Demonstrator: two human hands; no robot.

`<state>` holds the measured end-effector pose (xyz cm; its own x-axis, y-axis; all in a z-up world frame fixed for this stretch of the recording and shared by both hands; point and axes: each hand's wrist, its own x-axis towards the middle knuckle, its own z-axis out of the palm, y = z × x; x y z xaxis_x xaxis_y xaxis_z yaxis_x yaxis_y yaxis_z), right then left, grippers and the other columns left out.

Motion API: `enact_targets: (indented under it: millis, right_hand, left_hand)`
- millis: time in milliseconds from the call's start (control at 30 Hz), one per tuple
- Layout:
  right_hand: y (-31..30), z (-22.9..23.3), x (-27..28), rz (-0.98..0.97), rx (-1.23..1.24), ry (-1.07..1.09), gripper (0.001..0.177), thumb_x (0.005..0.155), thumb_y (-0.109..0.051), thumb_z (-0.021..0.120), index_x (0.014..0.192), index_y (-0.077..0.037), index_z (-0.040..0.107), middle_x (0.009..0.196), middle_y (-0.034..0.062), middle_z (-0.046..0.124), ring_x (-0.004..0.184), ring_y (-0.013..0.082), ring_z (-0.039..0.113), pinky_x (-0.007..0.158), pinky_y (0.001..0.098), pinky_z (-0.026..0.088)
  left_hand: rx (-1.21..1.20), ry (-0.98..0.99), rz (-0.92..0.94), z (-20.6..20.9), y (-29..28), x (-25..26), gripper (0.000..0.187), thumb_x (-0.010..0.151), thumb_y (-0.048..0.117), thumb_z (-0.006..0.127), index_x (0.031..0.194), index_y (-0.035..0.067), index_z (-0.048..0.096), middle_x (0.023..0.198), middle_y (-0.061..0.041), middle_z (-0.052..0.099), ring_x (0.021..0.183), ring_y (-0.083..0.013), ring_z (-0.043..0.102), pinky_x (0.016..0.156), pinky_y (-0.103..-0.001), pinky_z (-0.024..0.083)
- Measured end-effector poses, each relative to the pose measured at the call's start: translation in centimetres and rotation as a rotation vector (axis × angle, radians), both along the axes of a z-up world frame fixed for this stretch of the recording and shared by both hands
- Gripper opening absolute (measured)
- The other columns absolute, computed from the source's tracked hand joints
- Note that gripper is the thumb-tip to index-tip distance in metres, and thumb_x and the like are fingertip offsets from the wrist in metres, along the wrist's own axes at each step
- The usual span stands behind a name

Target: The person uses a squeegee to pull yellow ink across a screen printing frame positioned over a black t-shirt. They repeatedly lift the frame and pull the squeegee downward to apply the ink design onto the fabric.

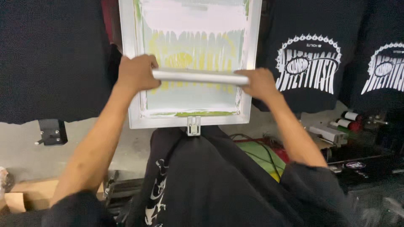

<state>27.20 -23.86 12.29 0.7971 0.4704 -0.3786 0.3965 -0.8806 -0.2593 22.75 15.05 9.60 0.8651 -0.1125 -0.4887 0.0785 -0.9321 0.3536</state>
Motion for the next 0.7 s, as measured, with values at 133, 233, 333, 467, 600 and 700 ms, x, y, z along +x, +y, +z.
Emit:
enact_targets:
  millis: [133,233,333,467,600,700]
  right_hand:
    - [-3.2,-6.1,-13.2,-0.012,0.229,-0.186,0.066,0.059,-0.009,0.075,0.122,-0.026,0.065,0.115,0.0054,0.068,0.111,0.0302,0.061,0.094,0.0423,0.049]
    - [-3.8,-9.2,-16.9,0.0,0.228,-0.233,0.08,0.052,-0.004,0.077,0.128,-0.025,0.06,0.128,-0.0033,0.062,0.118,0.0268,0.056,0.1,0.0371,0.046]
    - [-2.1,-6.5,-13.8,-0.099,0.285,-0.279,0.057,0.058,-0.005,0.069,0.11,-0.028,0.07,0.107,-0.0095,0.07,0.105,0.0176,0.064,0.086,0.0284,0.052]
    - [-2.4,-7.1,-15.4,-0.138,0.075,-0.185,0.06,0.057,-0.009,0.075,0.115,-0.024,0.068,0.106,0.0006,0.07,0.103,0.0252,0.064,0.09,0.0378,0.05]
    - [0.0,-2.9,-16.3,-0.056,0.087,-0.214,0.074,0.052,0.0,0.078,0.121,-0.023,0.062,0.119,-0.0068,0.066,0.118,0.0138,0.058,0.094,0.0306,0.048]
    - [-1.7,-4.0,-16.1,0.021,0.029,-0.141,0.069,0.058,-0.003,0.076,0.123,-0.024,0.062,0.126,-0.0037,0.063,0.119,0.0249,0.057,0.098,0.0382,0.048]
  left_hand:
    - [-0.02,-0.311,0.053,-4.0,-2.9,-14.9,0.048,0.055,0.033,0.073,0.099,0.02,0.059,0.102,-0.002,0.061,0.104,-0.0242,0.06,0.089,-0.045,0.036]
    - [0.007,-0.397,0.064,-4.2,-3.9,-18.3,0.053,0.053,0.019,0.073,0.103,0.014,0.059,0.11,-0.006,0.063,0.112,-0.0238,0.058,0.093,-0.043,0.035]
    - [0.071,-0.299,-0.004,-5.0,-3.4,-15.2,0.061,0.047,0.042,0.076,0.099,0.017,0.058,0.103,-0.005,0.063,0.103,-0.0257,0.062,0.093,-0.043,0.037]
    - [0.073,-0.206,0.027,-3.9,-3.6,-16.1,0.051,0.057,0.045,0.072,0.098,0.017,0.062,0.098,-0.007,0.067,0.095,-0.0275,0.066,0.089,-0.043,0.038]
    - [0.058,-0.489,-0.026,-5.7,-3.7,-17.8,0.061,0.043,0.043,0.077,0.095,0.014,0.062,0.091,-0.008,0.062,0.089,-0.0297,0.065,0.085,-0.043,0.042]
    - [0.095,-0.437,-0.077,-5.4,-2.2,-16.3,0.048,0.046,0.042,0.07,0.088,0.022,0.06,0.086,0.001,0.061,0.084,-0.0225,0.065,0.087,-0.04,0.037]
